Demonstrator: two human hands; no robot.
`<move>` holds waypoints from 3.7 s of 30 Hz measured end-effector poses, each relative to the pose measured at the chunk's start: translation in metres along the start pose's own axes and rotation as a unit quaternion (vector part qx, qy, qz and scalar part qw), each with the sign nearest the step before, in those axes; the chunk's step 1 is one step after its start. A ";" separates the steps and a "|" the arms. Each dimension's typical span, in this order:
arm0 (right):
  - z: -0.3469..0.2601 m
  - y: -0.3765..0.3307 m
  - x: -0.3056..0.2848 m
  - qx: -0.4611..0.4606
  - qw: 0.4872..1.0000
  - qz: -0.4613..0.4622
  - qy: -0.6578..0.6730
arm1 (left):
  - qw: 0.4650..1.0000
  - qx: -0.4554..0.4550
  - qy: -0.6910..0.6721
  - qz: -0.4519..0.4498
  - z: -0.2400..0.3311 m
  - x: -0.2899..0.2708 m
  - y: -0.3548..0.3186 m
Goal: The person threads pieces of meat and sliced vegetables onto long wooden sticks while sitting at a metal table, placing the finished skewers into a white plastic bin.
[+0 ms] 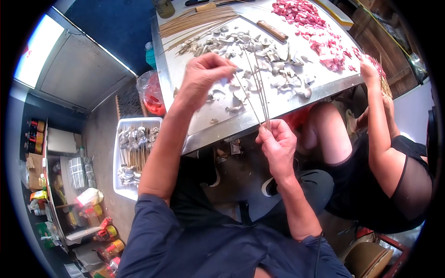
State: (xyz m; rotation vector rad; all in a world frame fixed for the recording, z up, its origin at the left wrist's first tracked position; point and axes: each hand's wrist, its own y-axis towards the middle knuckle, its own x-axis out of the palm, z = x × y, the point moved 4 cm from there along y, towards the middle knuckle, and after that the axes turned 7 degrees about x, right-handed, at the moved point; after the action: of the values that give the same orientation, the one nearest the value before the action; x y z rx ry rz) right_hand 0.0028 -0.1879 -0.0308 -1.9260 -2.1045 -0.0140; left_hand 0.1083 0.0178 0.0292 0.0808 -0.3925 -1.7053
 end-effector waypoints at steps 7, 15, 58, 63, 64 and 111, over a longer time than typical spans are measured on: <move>-0.009 0.003 -0.008 0.003 0.997 0.040 0.059 | 0.982 0.021 0.176 -0.063 -0.011 0.039 0.003; -0.006 0.005 -0.007 0.014 0.993 0.030 0.110 | 0.795 0.179 0.557 -0.162 -0.022 0.055 0.008; 0.003 -0.002 0.008 0.036 0.997 -0.019 0.063 | 0.973 0.100 -0.135 0.160 -0.006 0.000 0.007; 0.001 -0.003 0.007 0.029 0.998 -0.018 0.060 | 0.981 0.142 -0.067 0.118 -0.001 0.003 0.006; 0.000 -0.003 0.007 0.032 0.998 -0.016 0.061 | 0.983 0.152 -0.035 0.098 0.000 0.004 0.007; 0.006 -0.003 0.007 0.030 0.998 -0.019 0.055 | 0.976 0.087 -0.111 0.164 -0.004 -0.001 0.004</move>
State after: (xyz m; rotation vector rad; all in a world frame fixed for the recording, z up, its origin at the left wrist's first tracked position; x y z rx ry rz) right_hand -0.0016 -0.1801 -0.0347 -1.8081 -2.0470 -0.0633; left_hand 0.1133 0.0172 0.0262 -0.0449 -0.6835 -1.3548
